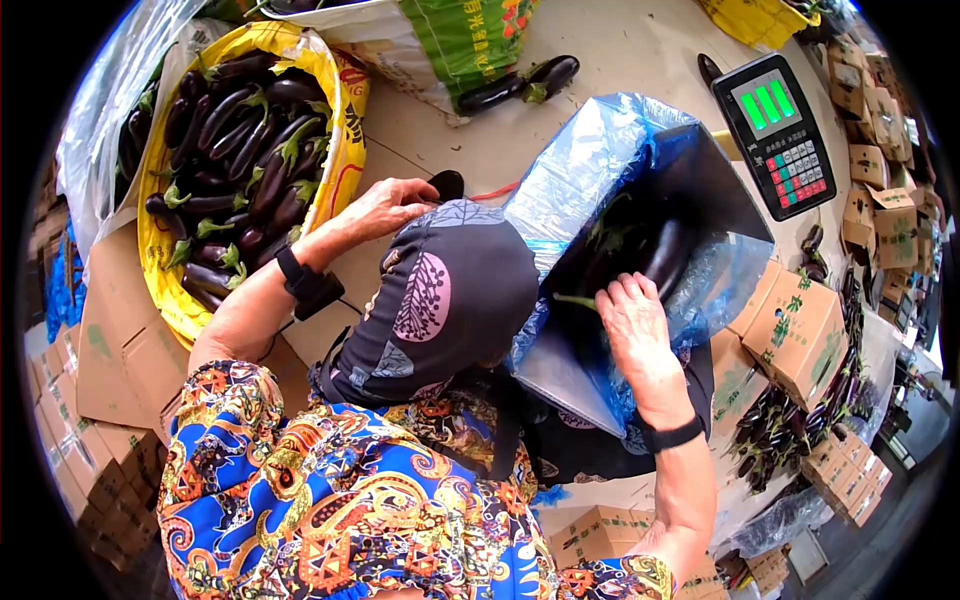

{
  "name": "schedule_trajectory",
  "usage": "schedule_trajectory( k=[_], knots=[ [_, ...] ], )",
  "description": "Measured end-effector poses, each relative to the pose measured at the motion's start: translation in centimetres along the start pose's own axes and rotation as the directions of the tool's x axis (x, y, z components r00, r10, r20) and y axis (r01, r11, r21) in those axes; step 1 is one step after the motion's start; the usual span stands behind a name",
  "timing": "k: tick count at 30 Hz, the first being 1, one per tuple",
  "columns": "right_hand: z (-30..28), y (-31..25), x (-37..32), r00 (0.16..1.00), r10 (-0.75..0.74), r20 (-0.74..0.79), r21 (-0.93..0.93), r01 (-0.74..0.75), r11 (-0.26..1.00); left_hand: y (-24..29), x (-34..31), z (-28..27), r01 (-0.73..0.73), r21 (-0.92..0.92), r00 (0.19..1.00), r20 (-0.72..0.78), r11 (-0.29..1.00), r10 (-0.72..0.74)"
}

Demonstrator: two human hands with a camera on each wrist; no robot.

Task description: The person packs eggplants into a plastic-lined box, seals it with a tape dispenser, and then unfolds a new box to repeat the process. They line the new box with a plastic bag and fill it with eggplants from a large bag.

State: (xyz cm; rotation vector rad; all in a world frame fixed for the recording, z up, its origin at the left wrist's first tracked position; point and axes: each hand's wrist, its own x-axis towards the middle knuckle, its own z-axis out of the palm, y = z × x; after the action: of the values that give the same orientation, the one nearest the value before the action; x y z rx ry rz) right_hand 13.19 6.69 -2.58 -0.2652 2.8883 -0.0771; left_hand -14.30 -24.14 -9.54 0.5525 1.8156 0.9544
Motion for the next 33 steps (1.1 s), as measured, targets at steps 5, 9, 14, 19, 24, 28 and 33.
schedule_trajectory(
  k=[5, 9, 14, 19, 24, 28, 33],
  knots=[
    [1.3, 0.2, 0.9, 0.995, -0.004, 0.095, 0.004, 0.003, 1.000, -1.2, -0.4, 0.7, -0.018, 0.064, 1.000, -0.001, 0.998, 0.018],
    [1.9, -1.0, 1.1, 0.995, 0.077, 0.066, -0.054, -0.074, 0.996, -0.7, -0.7, 0.9, 0.007, 0.049, 1.000, -0.020, 0.999, -0.006],
    [0.5, 0.0, 1.6, 0.996, 0.085, 0.013, 0.031, -0.085, 0.996, -1.9, -2.6, 0.5, -0.122, 0.009, 0.990, -0.071, 0.992, 0.123],
    [0.5, 1.5, 1.8, 0.991, 0.091, 0.096, 0.185, -0.107, 0.977, -0.4, -7.5, 0.7, -0.099, 0.009, 0.986, -0.134, 0.995, 0.099],
    [-0.1, 1.6, 1.5, 0.965, 0.127, 0.228, 0.195, -0.173, 0.965, 1.9, -14.6, -4.7, -0.073, -0.391, 0.967, -0.254, 0.918, -0.031],
    [-0.8, 1.5, 1.6, 0.979, 0.158, 0.126, 0.420, -0.197, 0.886, -2.1, -17.3, -11.2, -0.105, -0.455, 0.810, -0.555, 0.884, -0.190],
    [-4.0, 0.1, 2.6, 0.945, 0.178, 0.276, 0.510, -0.301, 0.806, -12.9, -11.2, -14.2, 0.272, 0.266, 0.636, -0.771, 0.925, 0.034]
  ],
)
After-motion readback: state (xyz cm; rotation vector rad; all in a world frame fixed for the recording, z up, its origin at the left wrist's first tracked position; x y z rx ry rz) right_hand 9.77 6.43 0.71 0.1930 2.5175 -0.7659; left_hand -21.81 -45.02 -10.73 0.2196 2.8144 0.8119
